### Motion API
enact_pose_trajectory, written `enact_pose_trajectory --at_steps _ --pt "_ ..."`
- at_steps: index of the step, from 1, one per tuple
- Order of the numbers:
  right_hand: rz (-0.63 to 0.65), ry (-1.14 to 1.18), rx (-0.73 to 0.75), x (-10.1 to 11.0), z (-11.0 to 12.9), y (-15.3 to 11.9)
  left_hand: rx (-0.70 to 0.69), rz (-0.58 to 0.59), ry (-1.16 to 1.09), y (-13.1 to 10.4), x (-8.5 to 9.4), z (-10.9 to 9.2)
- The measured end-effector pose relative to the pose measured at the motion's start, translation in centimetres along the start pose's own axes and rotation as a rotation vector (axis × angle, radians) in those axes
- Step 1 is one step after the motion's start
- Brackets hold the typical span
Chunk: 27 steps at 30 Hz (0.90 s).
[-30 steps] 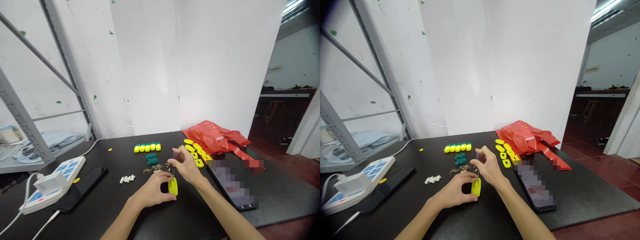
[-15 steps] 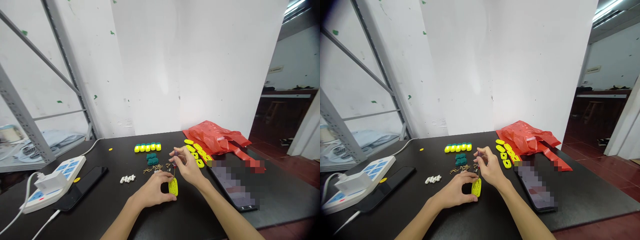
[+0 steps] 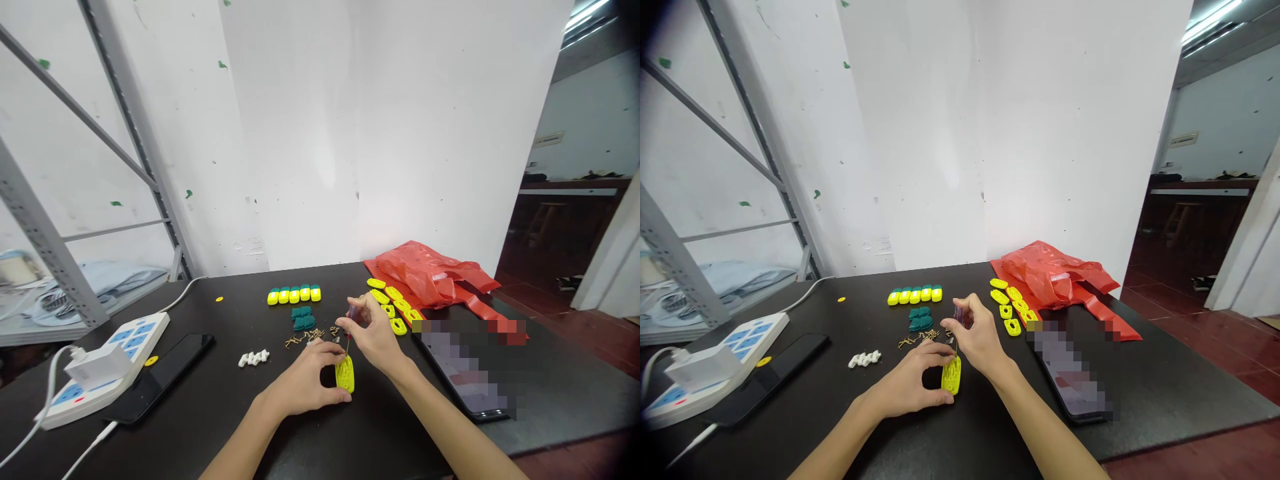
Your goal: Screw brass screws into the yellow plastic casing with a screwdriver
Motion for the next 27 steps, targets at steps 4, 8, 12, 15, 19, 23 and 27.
enact_pose_trajectory --at_steps 4,8,12,15,19,23,27 --pt "-0.056 -0.147 0.14 0.1 1.8 -0.3 0.01 0.002 0.007 -0.1 0.0 0.1" --pt "0.033 -0.04 0.114 -0.1 2.0 -0.5 0.004 0.003 0.002 0.0 0.0 -0.1" --pt "0.15 0.21 -0.035 -0.6 0.6 -0.3 -0.004 -0.002 0.003 0.0 0.1 -0.1" --pt "0.2 0.277 -0.1 -0.8 -0.1 -0.3 0.005 0.004 0.011 0.0 0.1 0.1" --pt "0.208 0.28 -0.127 -0.7 -0.3 -0.3 0.007 0.004 0.013 0.0 0.2 0.1" --pt "0.152 0.271 -0.161 -0.5 -0.6 -0.1 0.02 0.006 0.01 -0.1 0.2 0.2" --pt "0.091 0.179 -0.117 -0.3 -0.3 0.2 0.024 0.008 0.009 -0.1 0.2 0.2"
Point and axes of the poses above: each hand's wrist, its own y-axis towards the middle knuckle, its own x-axis out of the back of the hand, z = x × y, the point moved 9 cm from there along y, towards the middle knuckle, and after that the axes turned 5 degrees about -z, right-handed, at the moved point
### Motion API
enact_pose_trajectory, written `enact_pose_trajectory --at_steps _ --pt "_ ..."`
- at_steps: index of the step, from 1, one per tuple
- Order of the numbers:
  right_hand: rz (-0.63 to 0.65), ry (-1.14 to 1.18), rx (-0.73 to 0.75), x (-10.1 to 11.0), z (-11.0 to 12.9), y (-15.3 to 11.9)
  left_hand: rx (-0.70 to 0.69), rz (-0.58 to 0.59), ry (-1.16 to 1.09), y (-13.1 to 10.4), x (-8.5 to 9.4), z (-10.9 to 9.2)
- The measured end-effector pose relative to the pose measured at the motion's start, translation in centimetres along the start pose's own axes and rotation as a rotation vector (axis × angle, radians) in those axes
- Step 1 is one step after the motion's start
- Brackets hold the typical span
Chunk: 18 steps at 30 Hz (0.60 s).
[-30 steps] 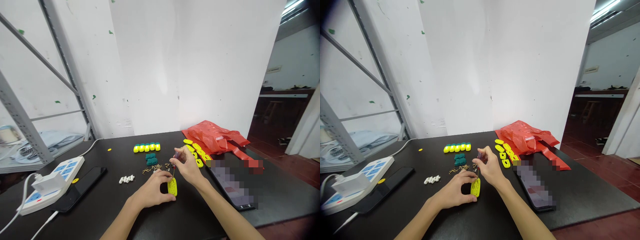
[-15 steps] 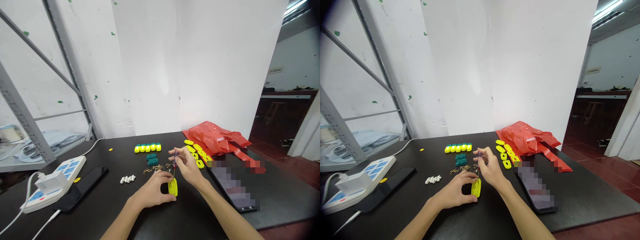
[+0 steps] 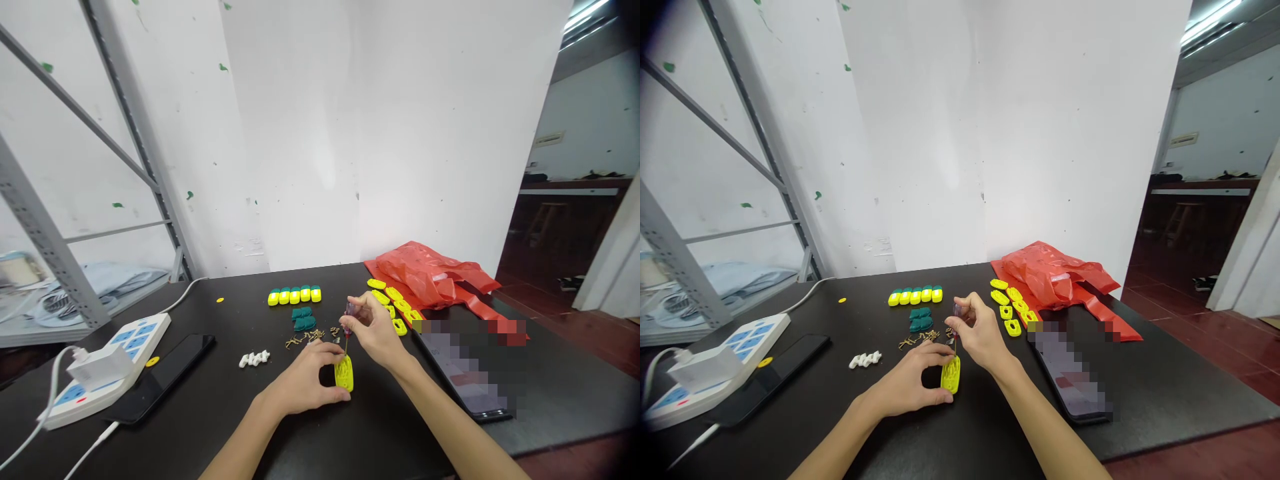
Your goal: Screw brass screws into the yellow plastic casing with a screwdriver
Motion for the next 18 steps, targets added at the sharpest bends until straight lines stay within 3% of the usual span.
enact_pose_trajectory --at_steps 8,11,18 --pt "-0.094 -0.262 0.16 0.1 1.4 -0.3 0.013 -0.007 -0.002 0.0 0.1 0.2" --pt "-0.038 -0.209 0.196 -0.3 1.8 -0.7 0.015 -0.002 -0.002 0.0 0.1 0.2" --pt "0.068 0.0 0.06 -0.4 0.1 -0.6 -0.014 0.004 -0.012 0.1 0.2 -0.2"
Point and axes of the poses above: each hand's wrist, its own y-axis towards the middle knuckle, its own x-axis out of the back of the hand, z = x × y, the point moved 9 cm from there along y, towards the middle knuckle, and after that the axes turned 5 degrees about -z, right-handed, at the moved point
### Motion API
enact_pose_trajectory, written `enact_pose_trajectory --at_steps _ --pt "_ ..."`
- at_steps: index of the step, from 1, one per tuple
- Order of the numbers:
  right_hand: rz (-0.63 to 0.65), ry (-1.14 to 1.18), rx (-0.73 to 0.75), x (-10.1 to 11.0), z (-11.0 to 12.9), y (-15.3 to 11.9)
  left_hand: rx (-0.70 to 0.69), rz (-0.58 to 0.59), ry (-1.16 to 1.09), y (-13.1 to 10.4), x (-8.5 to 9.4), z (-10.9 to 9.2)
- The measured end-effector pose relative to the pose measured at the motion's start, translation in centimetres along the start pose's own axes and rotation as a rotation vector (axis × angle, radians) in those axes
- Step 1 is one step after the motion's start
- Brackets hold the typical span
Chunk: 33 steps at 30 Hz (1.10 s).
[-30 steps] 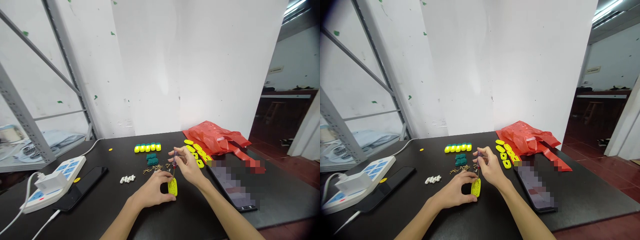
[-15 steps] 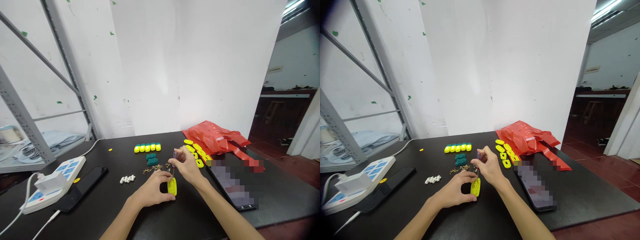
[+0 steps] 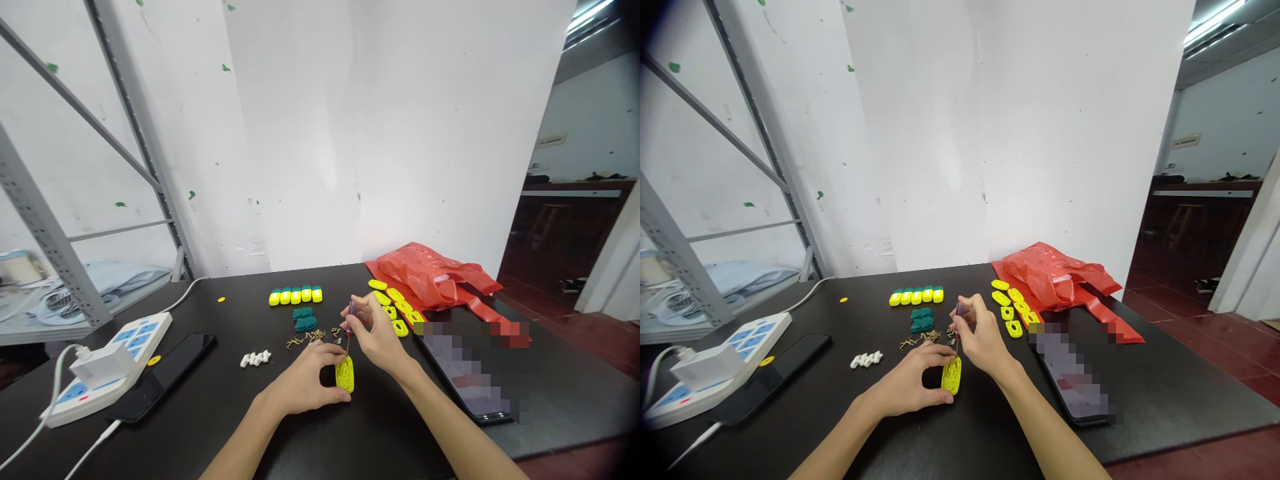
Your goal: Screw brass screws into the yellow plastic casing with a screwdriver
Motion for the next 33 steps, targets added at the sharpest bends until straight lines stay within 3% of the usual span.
enact_pose_trajectory --at_steps 8,19,24,28,33 --pt "-0.059 -0.116 0.015 0.2 0.1 0.4 0.009 0.0 0.004 -0.1 0.0 0.1" --pt "-0.124 -0.572 0.285 -0.4 2.0 -0.1 0.018 0.004 -0.006 0.0 0.0 0.3" --pt "-0.072 -0.431 0.295 -0.8 2.9 -0.2 0.019 0.011 -0.001 -0.1 0.0 0.3" --pt "0.055 -0.231 0.166 -1.2 2.4 -0.1 0.017 -0.008 -0.006 -0.1 0.1 0.3" --pt "0.122 -0.182 0.058 -1.2 2.0 -0.1 0.011 -0.011 -0.006 -0.1 0.1 0.1"
Point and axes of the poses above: each hand's wrist, its own y-axis towards the middle knuckle, its own x-axis out of the back of the hand, z = x × y, the point moved 9 cm from there along y, towards the middle knuckle, and after that the axes turned 5 degrees about -z, right-handed, at the moved point
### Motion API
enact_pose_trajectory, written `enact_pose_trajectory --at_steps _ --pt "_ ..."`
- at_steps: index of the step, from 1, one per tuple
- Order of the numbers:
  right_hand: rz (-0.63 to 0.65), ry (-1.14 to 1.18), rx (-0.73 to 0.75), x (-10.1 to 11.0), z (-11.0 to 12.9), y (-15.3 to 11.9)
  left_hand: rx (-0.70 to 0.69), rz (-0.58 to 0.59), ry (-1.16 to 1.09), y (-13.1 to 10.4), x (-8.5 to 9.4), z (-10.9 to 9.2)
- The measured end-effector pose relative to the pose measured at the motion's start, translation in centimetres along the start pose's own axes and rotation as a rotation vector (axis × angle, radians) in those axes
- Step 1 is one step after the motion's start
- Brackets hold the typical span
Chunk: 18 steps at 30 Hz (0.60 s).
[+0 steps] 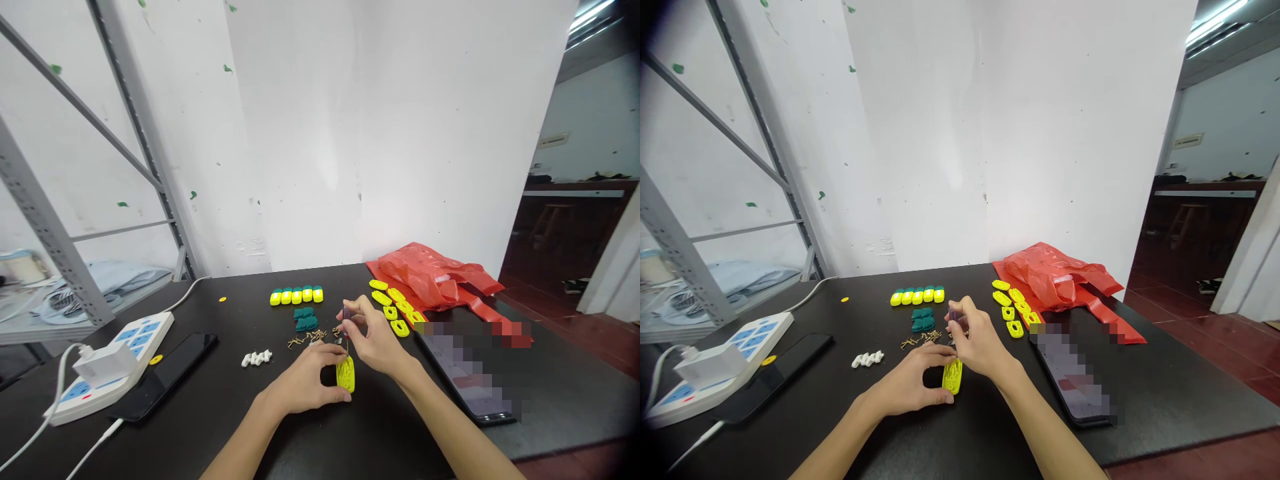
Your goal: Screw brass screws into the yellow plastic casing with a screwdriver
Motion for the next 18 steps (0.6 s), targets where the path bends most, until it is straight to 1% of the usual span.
enact_pose_trajectory --at_steps 2,5,13,18 --pt "-0.009 0.001 -0.024 0.15 -0.19 0.1 0.007 0.004 0.005 0.01 -0.01 0.01" --pt "-0.067 -0.033 -0.024 0.58 -0.33 0.26 0.014 0.005 0.01 0.01 0.0 0.09" --pt "-0.183 -0.195 0.036 0.82 -0.58 0.26 0.01 0.01 0.011 -0.02 -0.07 0.2" --pt "-0.223 -0.28 0.081 1.01 -0.82 0.16 0.016 0.013 0.007 0.02 -0.08 0.28"
Point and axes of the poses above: each hand's wrist, its own y-axis towards the middle knuckle, its own x-axis out of the back of the hand, z = x × y, the point moved 9 cm from there along y, towards the middle knuckle, and after that the axes turned 5 degrees about -z, right-handed, at the moved point
